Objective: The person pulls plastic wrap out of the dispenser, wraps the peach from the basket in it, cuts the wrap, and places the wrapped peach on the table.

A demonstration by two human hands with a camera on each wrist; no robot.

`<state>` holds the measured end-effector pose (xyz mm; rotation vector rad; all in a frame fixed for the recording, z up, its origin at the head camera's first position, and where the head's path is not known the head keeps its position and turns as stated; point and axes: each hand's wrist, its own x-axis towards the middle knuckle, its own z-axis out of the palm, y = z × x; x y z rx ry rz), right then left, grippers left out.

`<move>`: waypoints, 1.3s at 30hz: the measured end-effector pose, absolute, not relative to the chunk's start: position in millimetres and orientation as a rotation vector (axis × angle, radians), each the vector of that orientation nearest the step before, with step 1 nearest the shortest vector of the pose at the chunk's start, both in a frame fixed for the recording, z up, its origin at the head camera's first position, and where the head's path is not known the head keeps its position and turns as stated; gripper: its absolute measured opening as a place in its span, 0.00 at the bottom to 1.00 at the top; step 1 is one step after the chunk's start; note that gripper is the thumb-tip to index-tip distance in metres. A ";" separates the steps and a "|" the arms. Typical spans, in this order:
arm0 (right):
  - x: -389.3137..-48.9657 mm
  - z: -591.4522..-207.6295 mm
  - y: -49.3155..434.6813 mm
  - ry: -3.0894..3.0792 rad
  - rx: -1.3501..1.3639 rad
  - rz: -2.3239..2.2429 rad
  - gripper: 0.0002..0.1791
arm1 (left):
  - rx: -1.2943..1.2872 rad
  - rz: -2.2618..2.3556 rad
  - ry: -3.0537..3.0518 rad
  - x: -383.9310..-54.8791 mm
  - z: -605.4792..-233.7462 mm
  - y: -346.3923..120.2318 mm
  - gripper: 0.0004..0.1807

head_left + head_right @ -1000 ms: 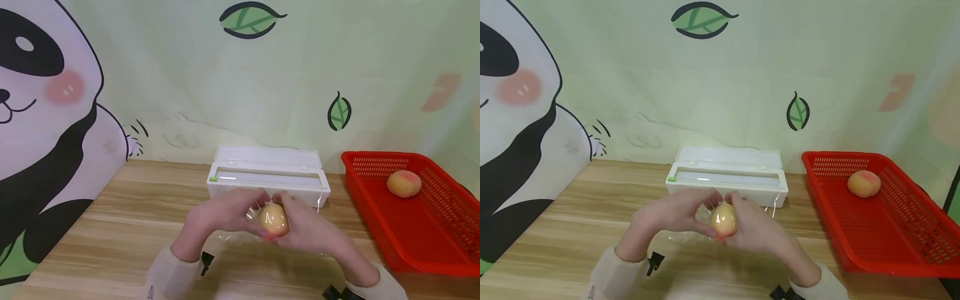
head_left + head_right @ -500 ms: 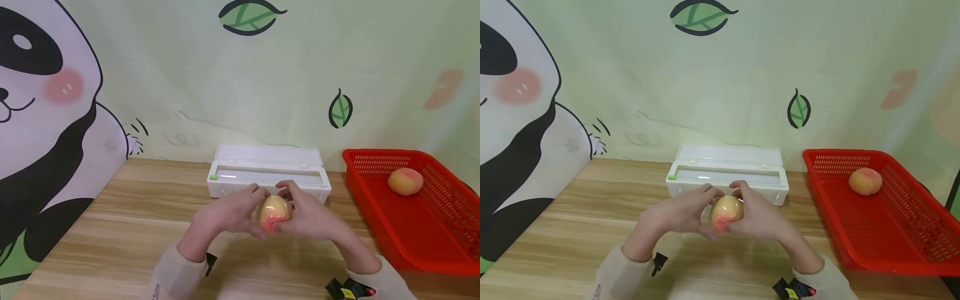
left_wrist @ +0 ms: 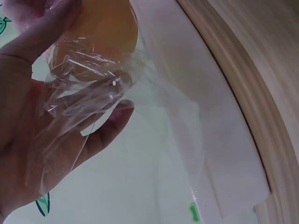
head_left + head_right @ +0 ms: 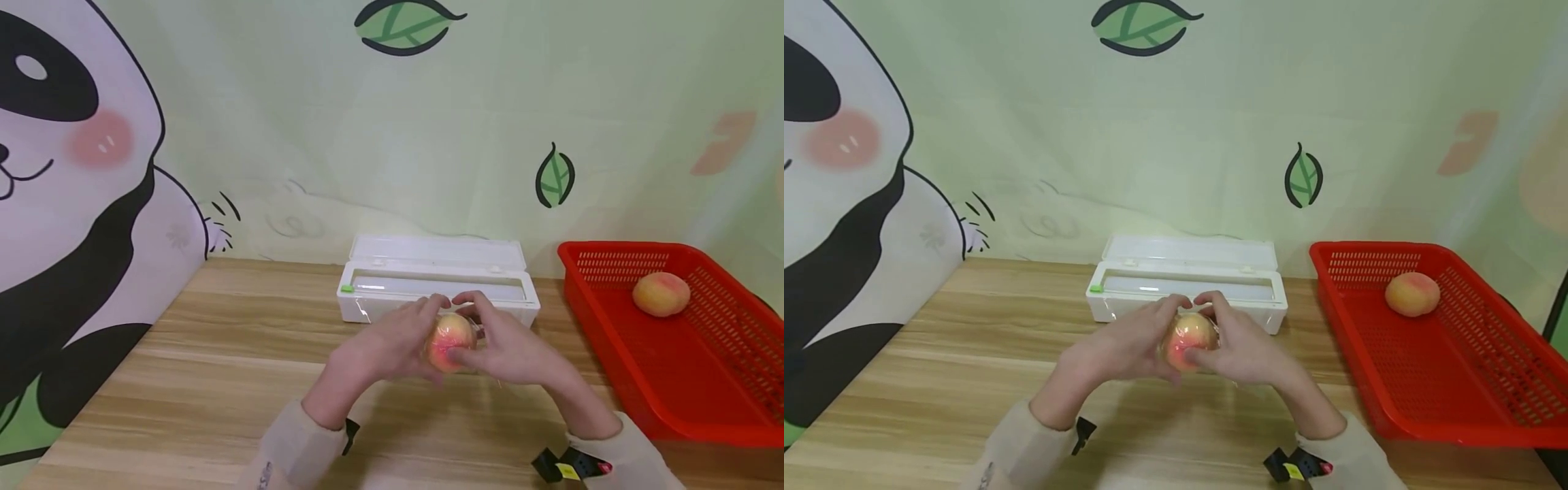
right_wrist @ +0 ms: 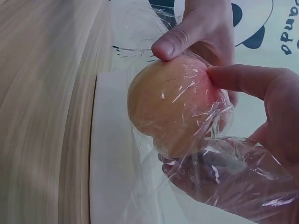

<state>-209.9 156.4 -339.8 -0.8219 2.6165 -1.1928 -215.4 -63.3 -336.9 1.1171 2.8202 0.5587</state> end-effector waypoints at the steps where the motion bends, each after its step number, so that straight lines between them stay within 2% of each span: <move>1: -210.2 -340.0 156.2 2.618 -0.826 -1.190 0.36 | 1.127 0.561 2.820 -216.6 -337.3 -63.6 0.52; 4: -211.1 -341.1 156.6 2.646 -0.850 -1.160 0.33 | 1.140 0.532 2.825 -219.4 -338.3 -65.2 0.46; 7: -212.3 -342.8 158.2 2.683 -0.887 -1.116 0.32 | 1.130 0.513 2.829 -221.2 -339.5 -66.7 0.46; 13: -211.5 -341.9 163.1 2.774 -0.885 -0.988 0.49 | 1.102 0.497 2.848 -224.2 -342.7 -67.9 0.47; 15: -209.7 -338.3 166.5 2.802 -0.885 -0.931 0.52 | 1.086 0.496 2.854 -225.5 -343.2 -68.1 0.47; 17: -208.3 -333.8 170.5 2.812 -0.879 -0.889 0.50 | 1.073 0.507 2.862 -226.9 -343.9 -68.2 0.46; 24: -210.6 -322.8 181.7 2.807 -0.790 -0.888 0.31 | 1.100 0.515 2.899 -230.7 -348.1 -69.0 0.43; 28: -214.3 -322.6 186.9 2.820 -0.763 -0.931 0.24 | 1.140 0.540 2.872 -233.0 -349.2 -69.5 0.41; 31: -218.5 -324.3 191.1 2.797 -0.746 -0.964 0.21 | 1.121 0.570 2.852 -235.3 -350.6 -69.9 0.43; 35: -223.4 -325.5 197.4 2.772 -0.674 -0.996 0.23 | 1.059 0.664 2.821 -237.3 -352.8 -71.3 0.47; 39: -224.3 -322.4 205.0 2.824 -0.614 -0.976 0.27 | 1.029 0.737 2.804 -238.6 -354.4 -72.8 0.42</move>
